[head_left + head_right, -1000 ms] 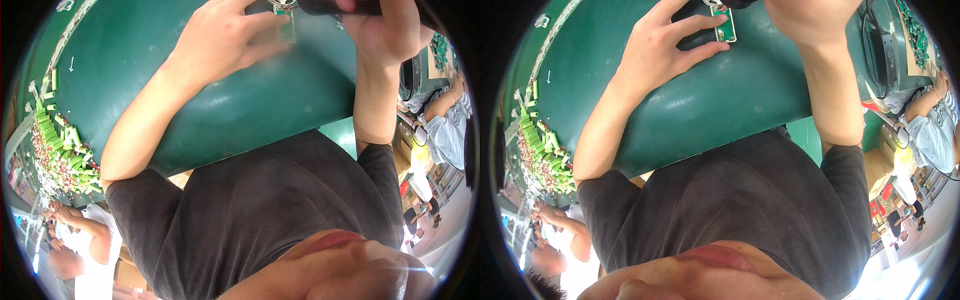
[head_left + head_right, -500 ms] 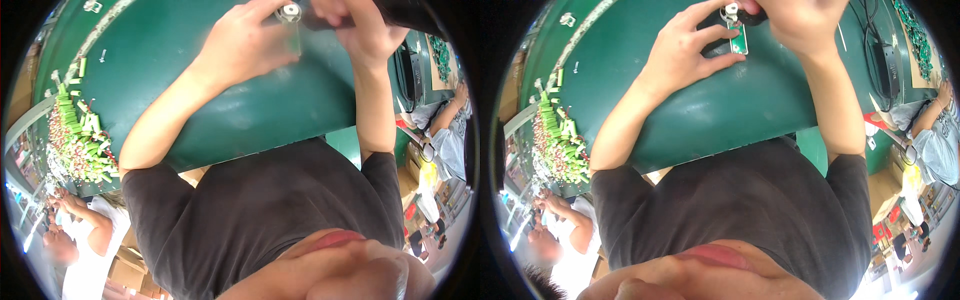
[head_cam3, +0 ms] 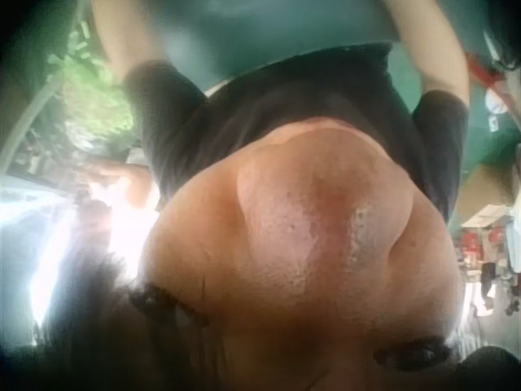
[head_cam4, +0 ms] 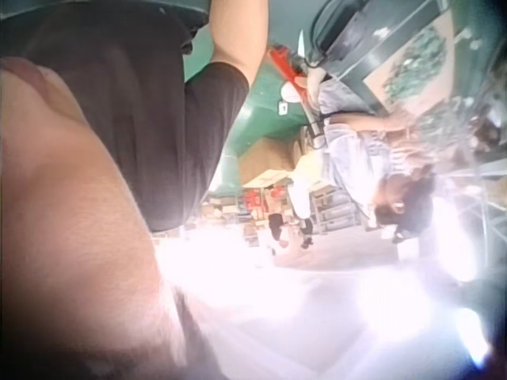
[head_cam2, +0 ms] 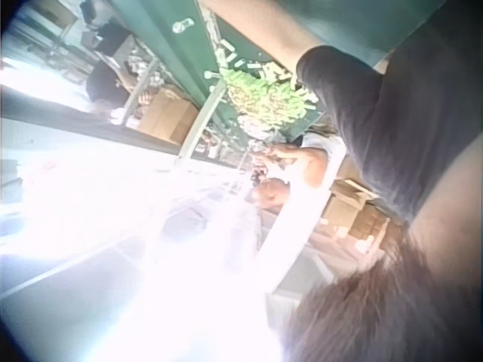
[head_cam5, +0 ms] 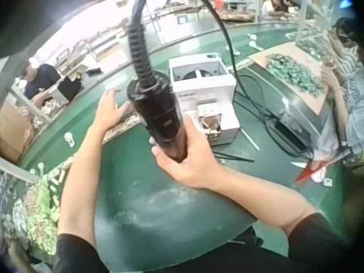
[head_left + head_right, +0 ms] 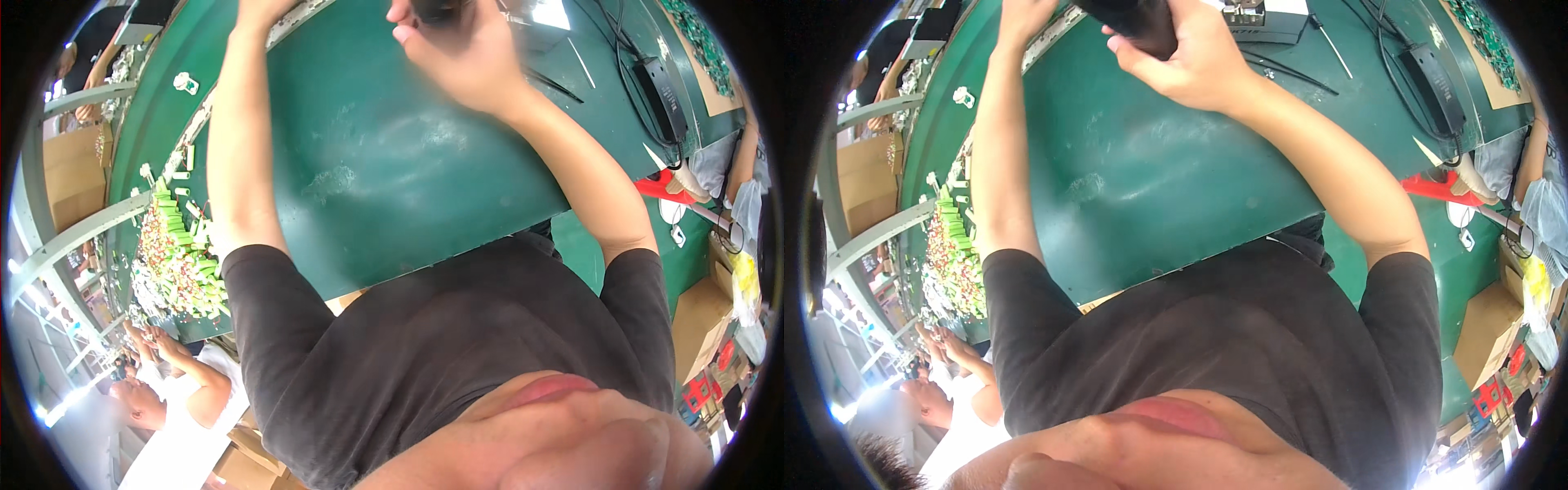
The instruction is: Assembling small electronic components and using an electric screwdriver.
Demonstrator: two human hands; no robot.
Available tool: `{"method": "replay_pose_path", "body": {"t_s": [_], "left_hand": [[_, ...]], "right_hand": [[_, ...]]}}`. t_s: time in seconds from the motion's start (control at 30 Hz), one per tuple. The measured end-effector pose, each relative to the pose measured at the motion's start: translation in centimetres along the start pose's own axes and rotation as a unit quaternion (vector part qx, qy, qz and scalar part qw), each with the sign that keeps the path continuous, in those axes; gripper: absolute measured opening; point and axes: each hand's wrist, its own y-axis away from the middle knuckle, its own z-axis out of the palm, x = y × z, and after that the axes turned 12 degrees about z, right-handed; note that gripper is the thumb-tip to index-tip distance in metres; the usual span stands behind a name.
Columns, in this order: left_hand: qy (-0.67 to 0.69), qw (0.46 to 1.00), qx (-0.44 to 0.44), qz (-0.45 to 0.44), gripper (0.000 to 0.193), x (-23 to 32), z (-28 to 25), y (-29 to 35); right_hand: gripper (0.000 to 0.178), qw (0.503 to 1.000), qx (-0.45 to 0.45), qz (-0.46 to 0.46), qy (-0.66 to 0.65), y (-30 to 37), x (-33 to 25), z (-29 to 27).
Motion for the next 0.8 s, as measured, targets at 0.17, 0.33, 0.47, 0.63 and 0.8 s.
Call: {"method": "replay_pose_path", "body": {"t_s": [0.17,0.33,0.47,0.63,0.8], "left_hand": [[0.192,0.978,0.009,0.085,0.034,4.2,2.9,-3.5],[0.199,0.972,0.038,0.117,0.032,6.1,3.5,-3.7],[0.199,0.967,0.055,0.147,0.031,7.9,2.5,-3.3],[0.122,0.985,-0.054,0.106,0.01,13.5,-1.3,4.0],[0.221,0.97,-0.057,0.086,0.014,20.1,-3.5,11.8]], "right_hand": [[0.051,0.996,0.003,-0.014,0.086,-0.1,0.4,-0.8],[0.057,0.997,0.029,-0.006,0.067,0.0,0.7,-0.6],[0.057,0.983,0.044,-0.139,0.116,-0.3,2.4,-0.9],[0.05,0.997,0.048,-0.051,-0.009,0.3,1.9,-1.5],[0.033,0.982,0.019,-0.074,-0.172,-1.5,0.3,-0.7]]}}
